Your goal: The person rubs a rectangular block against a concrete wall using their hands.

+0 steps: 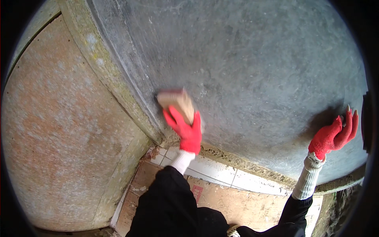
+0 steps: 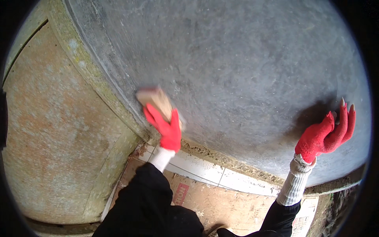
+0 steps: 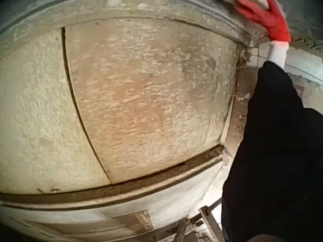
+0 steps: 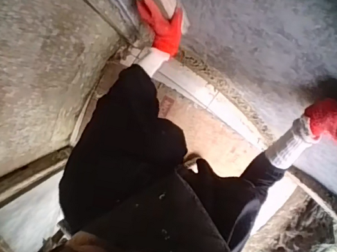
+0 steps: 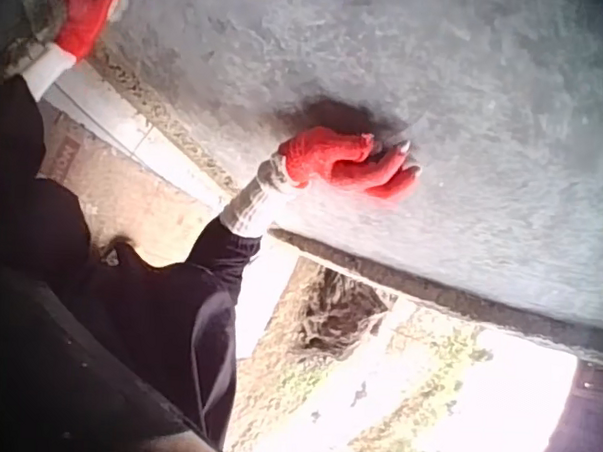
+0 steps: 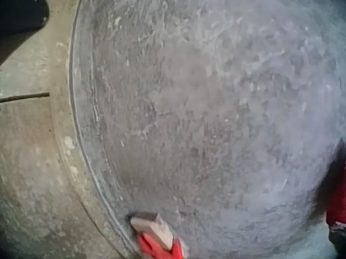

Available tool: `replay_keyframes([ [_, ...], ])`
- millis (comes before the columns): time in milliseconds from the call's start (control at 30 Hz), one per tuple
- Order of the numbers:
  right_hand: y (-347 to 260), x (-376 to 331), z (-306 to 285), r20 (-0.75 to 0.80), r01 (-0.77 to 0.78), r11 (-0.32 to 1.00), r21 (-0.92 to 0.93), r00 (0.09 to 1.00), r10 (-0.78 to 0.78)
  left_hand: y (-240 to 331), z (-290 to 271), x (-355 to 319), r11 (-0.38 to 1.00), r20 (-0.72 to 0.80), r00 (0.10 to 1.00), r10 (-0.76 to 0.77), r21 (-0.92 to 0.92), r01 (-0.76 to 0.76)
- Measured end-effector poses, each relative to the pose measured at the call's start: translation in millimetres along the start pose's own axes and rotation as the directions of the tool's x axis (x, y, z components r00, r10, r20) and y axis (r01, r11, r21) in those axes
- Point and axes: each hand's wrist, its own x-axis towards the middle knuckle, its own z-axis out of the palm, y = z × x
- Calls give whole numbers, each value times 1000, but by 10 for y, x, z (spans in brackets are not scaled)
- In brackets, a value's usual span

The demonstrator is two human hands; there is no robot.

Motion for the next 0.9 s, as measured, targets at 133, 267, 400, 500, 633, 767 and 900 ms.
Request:
replay_keyframes([
  [133, -25, 57, -11, -62, 1, 1000, -29, 998, -3, 427, -132, 783, 957, -65, 960, 272, 121, -263],
  [267, -83, 26, 33, -70, -40, 998, 38, 997, 43, -94, -146, 425, 931, -83, 932, 353, 136, -340],
  [400, 168, -46, -42, 64, -52, 994, 101, 997, 46, -861, -43, -562, 989, -46, 995, 91, 119, -85],
  [500, 270, -34, -44, 89, 12, 992, 125, 996, -23, -760, 30, -529, 998, -30, 999, 35, 47, -34],
  [633, 245, -46, -63, 81, 1, 995, 103, 997, -9, 159, -52, 442, 970, -65, 968, 242, 38, -240],
  [767, 227, -50, -37, 52, -35, 991, 125, 998, 29, 268, -108, 588, 939, -112, 933, 342, 90, -333],
  [900, 205, 5, -43, 83, 38, 996, 84, 996, -45, -597, 80, -425, 997, -57, 996, 63, 43, -61],
])
